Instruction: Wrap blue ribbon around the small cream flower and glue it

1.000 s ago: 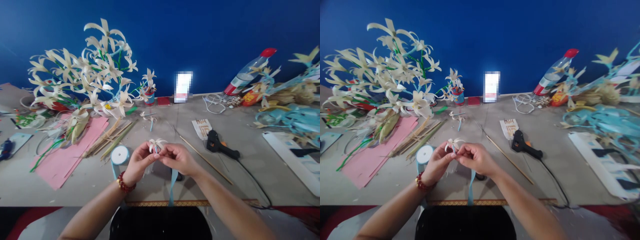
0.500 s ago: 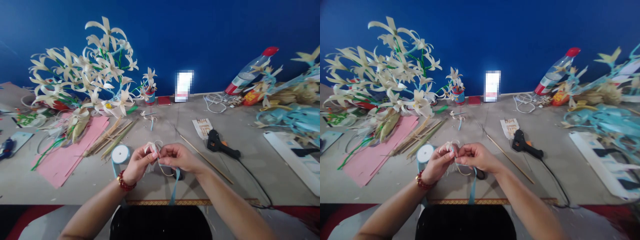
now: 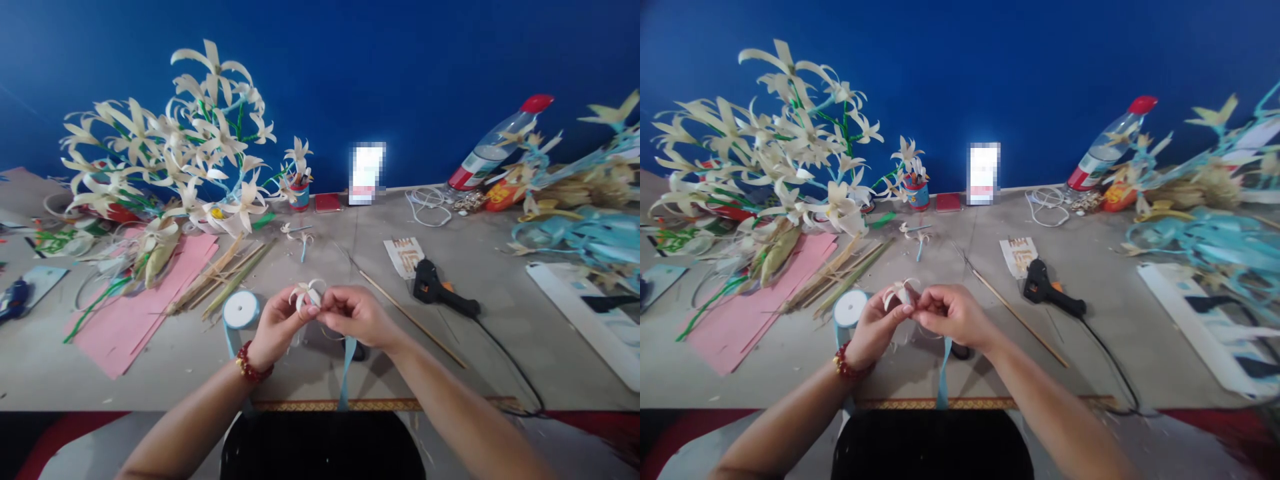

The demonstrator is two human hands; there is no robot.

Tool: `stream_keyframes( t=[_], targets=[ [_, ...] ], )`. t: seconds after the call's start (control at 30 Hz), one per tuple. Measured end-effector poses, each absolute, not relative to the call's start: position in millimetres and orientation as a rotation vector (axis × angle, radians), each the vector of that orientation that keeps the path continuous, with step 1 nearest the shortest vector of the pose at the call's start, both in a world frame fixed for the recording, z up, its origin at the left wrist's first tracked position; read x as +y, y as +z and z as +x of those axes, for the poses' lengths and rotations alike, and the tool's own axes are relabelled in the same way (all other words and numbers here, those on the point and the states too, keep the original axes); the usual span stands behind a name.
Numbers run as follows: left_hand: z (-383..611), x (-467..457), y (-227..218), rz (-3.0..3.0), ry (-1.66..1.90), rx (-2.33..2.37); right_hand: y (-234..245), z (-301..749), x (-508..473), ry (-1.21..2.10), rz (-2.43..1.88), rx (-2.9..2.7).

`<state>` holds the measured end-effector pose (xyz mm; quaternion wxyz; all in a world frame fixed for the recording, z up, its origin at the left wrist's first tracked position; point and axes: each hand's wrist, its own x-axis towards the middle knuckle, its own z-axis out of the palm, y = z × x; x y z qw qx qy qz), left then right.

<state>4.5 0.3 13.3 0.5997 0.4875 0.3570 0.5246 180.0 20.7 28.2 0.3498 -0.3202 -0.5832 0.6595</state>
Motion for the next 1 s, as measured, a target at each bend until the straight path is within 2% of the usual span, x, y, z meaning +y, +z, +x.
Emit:
stream_keyframes(
  t=[0.27, 1.0],
  targets=[
    [6.8, -1.8, 13.1, 0.884, 1.16, 0.72, 23.9, 183.9, 27.4, 1.954, -0.779, -1.415],
    [11.0, -2.1, 16.6, 0.888, 1.191, 0.744, 25.0, 180.7, 22.1, 1.736, -0.889, -1.5]
  ],
)
